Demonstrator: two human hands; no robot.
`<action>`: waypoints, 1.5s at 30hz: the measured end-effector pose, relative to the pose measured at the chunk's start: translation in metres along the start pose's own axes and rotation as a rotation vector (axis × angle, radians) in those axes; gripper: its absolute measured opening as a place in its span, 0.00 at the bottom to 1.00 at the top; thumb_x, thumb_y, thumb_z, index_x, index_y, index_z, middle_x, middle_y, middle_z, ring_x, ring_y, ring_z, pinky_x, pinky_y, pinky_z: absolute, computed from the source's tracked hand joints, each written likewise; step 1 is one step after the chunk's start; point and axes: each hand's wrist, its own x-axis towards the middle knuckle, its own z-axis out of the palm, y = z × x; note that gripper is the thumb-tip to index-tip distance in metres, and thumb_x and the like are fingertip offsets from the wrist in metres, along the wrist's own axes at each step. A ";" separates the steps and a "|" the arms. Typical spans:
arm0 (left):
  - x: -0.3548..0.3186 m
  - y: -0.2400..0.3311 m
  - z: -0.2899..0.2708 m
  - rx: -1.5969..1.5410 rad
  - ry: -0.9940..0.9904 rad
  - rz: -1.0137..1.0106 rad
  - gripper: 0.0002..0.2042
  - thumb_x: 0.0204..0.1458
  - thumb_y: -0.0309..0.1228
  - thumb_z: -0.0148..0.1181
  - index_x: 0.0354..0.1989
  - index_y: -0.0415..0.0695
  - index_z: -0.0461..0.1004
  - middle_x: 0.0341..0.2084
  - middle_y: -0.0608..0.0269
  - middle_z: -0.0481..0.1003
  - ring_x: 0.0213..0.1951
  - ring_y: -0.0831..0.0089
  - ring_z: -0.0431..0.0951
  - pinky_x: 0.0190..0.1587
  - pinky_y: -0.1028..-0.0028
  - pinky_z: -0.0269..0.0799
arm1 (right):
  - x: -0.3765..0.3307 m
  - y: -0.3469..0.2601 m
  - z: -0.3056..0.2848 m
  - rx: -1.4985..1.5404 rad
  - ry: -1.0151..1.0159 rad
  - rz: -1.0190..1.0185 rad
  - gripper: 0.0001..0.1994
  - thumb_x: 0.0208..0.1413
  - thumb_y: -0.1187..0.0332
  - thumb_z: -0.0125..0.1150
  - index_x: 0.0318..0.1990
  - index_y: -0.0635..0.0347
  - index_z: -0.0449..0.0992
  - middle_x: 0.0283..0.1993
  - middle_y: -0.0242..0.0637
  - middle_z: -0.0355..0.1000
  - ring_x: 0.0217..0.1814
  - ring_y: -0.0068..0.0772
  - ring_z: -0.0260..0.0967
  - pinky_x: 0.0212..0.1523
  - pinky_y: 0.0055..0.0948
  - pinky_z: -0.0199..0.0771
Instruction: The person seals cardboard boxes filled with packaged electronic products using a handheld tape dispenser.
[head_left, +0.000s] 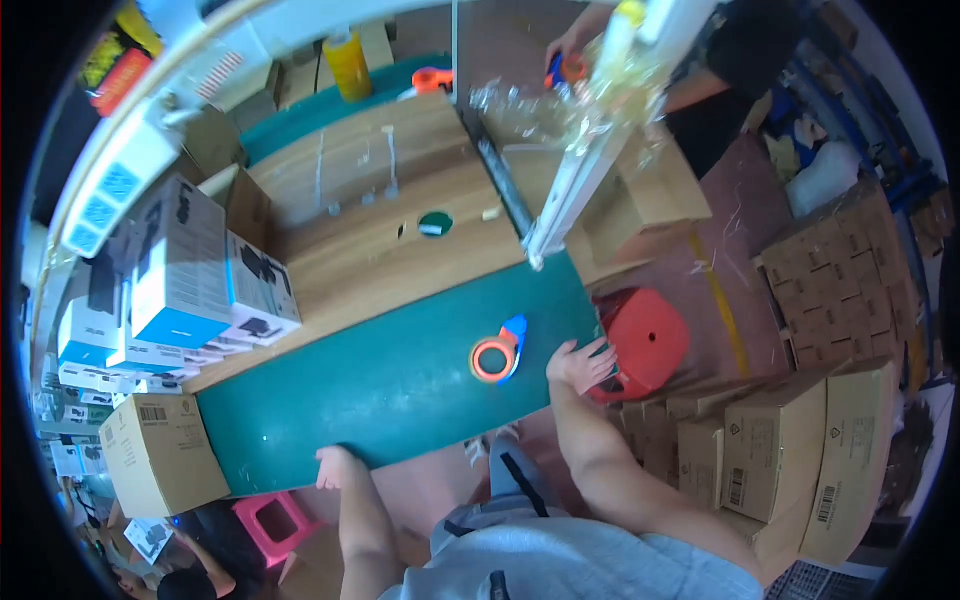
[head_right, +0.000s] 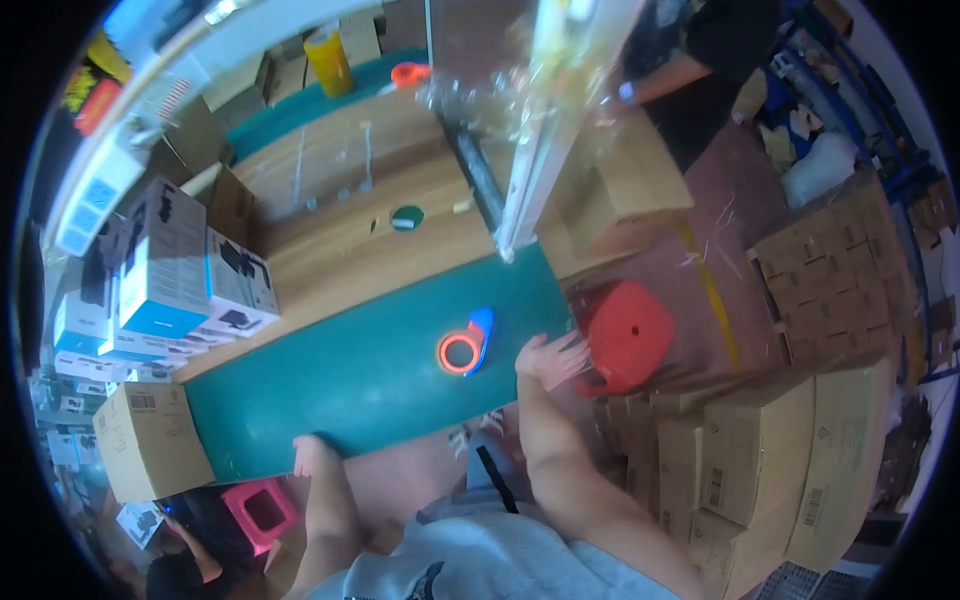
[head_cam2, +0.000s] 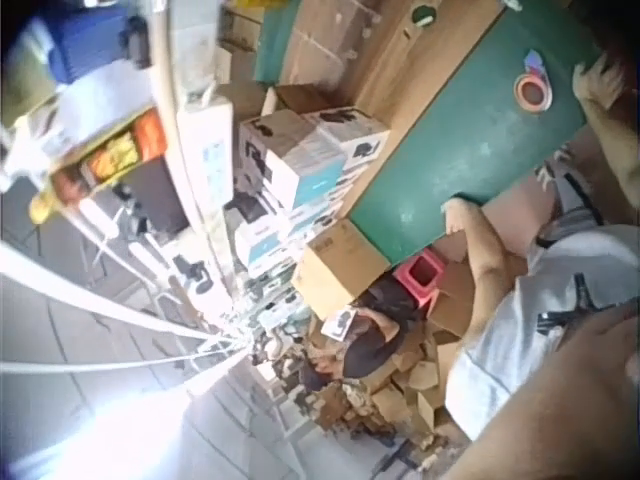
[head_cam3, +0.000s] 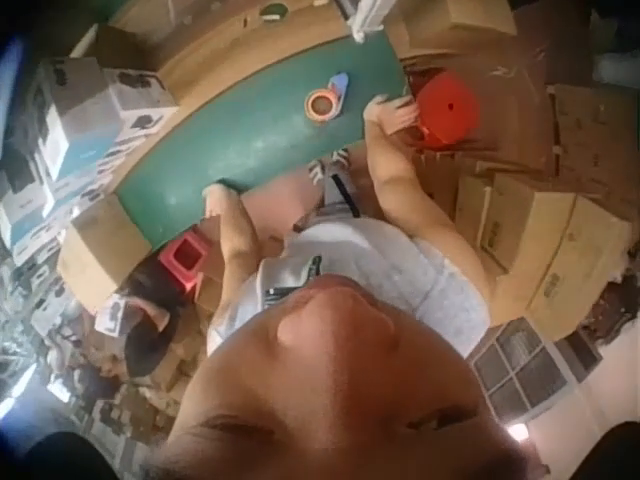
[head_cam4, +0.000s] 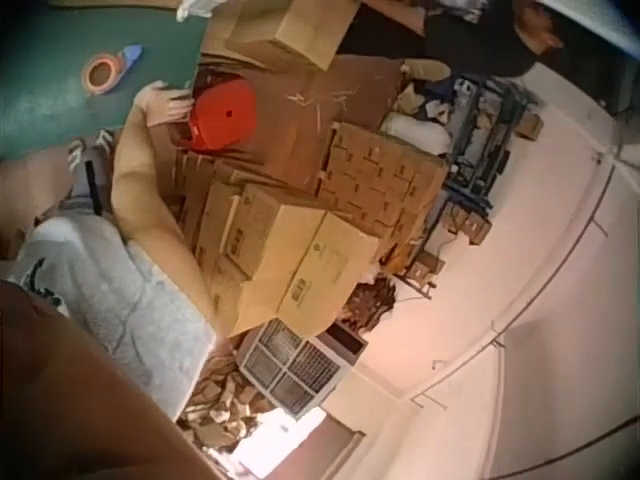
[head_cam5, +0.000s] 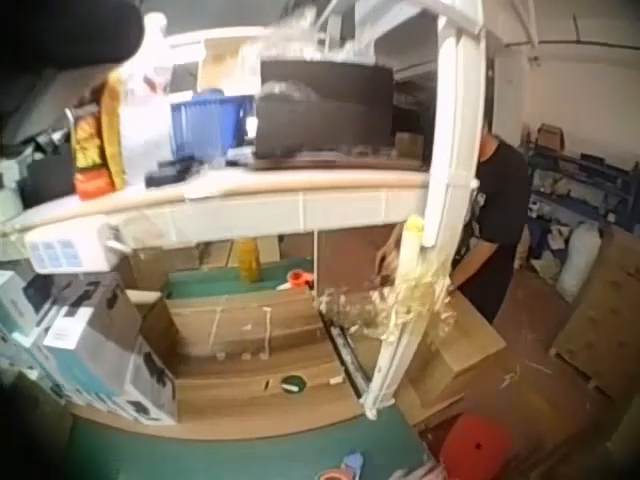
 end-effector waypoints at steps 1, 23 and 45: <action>0.006 -0.008 0.016 0.087 0.215 0.067 0.37 0.45 0.46 0.54 0.56 0.26 0.55 0.44 0.37 0.68 0.46 0.47 0.72 0.46 0.53 0.70 | -0.007 0.008 -0.004 -0.031 -0.025 -0.013 0.33 0.51 0.57 0.56 0.63 0.66 0.58 0.64 0.57 0.54 0.68 0.58 0.49 0.66 0.57 0.50; 0.007 -0.007 0.057 0.304 0.126 0.062 0.37 0.47 0.46 0.52 0.58 0.27 0.54 0.46 0.39 0.67 0.46 0.48 0.72 0.45 0.54 0.70 | -0.006 0.008 0.023 -0.121 -0.001 -0.062 0.34 0.52 0.53 0.54 0.62 0.67 0.58 0.65 0.58 0.52 0.68 0.58 0.50 0.66 0.55 0.50; 0.000 -0.008 0.053 0.356 0.077 0.372 0.38 0.48 0.47 0.50 0.61 0.29 0.52 0.48 0.41 0.67 0.46 0.50 0.73 0.45 0.55 0.71 | 0.003 0.002 0.009 -0.151 -0.090 0.019 0.33 0.56 0.53 0.49 0.65 0.65 0.56 0.68 0.54 0.50 0.71 0.54 0.45 0.69 0.51 0.47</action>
